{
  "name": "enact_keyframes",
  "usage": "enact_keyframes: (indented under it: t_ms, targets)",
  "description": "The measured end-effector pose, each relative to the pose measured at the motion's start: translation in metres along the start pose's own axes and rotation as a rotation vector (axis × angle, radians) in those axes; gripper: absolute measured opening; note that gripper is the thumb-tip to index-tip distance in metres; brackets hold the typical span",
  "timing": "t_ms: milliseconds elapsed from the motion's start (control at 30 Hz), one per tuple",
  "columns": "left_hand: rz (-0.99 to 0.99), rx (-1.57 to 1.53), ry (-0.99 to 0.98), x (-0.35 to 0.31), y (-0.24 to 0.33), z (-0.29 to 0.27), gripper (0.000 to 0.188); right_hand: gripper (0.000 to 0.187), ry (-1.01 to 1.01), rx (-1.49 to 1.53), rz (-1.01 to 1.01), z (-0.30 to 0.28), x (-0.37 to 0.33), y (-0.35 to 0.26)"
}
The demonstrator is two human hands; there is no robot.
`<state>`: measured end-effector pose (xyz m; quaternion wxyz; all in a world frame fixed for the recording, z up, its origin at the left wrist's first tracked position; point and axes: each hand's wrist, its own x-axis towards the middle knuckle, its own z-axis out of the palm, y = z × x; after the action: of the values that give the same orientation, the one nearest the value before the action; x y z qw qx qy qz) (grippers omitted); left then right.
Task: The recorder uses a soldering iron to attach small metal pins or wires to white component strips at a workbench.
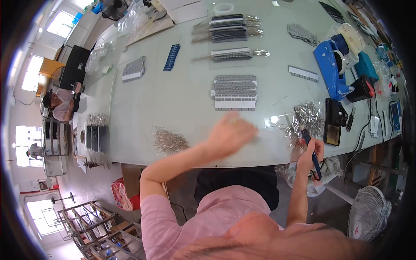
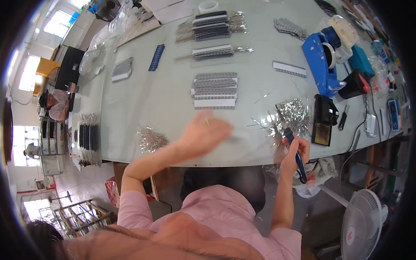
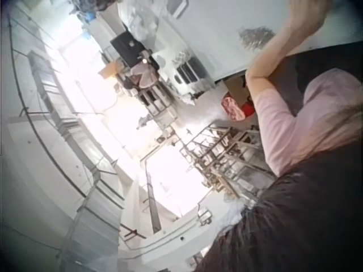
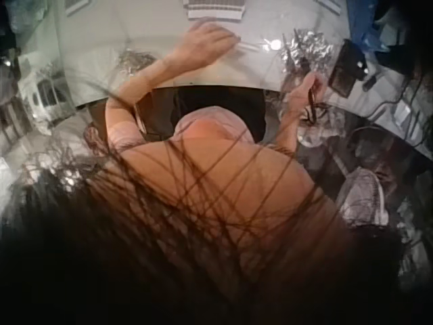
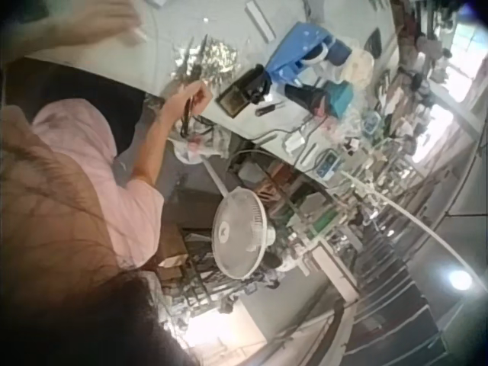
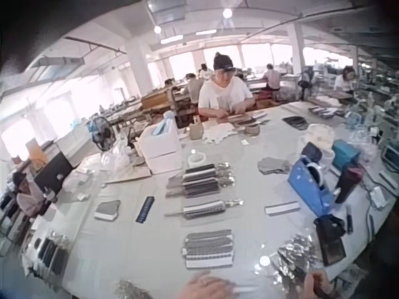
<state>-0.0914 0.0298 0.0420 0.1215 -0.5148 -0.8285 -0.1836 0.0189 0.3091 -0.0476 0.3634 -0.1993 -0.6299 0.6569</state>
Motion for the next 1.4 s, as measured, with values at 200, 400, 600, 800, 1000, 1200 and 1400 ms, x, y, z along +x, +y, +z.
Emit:
enact_keyframes:
  t_ms: [200, 400, 600, 800, 1000, 1200, 1400]
  targets:
    - [-0.115, 0.311, 0.271, 0.079, -0.169, 0.009, 0.020, 0.010, -0.117, -0.024, -0.012, -0.001, -0.004, 0.004]
    - [-0.145, 0.420, 0.171, 0.100, -0.230, 0.042, 0.023, 0.009, -0.117, -0.004, 0.004, 0.003, -0.003, 0.001]
    - [-0.130, 0.265, 0.072, 0.098, -0.227, 0.046, 0.040, 0.005, -0.112, -0.012, -0.027, 0.002, -0.003, 0.002]
    - [-0.320, 0.056, -0.108, 0.104, -0.232, 0.032, 0.071, 0.007, -0.126, -0.017, 0.004, 0.004, -0.006, 0.000]
    - [-0.386, -0.141, -0.139, 0.110, -0.232, 0.030, 0.076, 0.008, -0.140, -0.008, -0.032, 0.001, -0.005, 0.007]
    - [-0.391, -0.168, -0.088, 0.105, -0.234, 0.035, 0.073, 0.008, -0.121, -0.006, -0.032, 0.003, -0.003, 0.005]
    - [-0.395, -0.118, -0.070, 0.100, -0.245, 0.044, 0.067, 0.007, -0.095, 0.015, 0.009, 0.008, -0.004, 0.002]
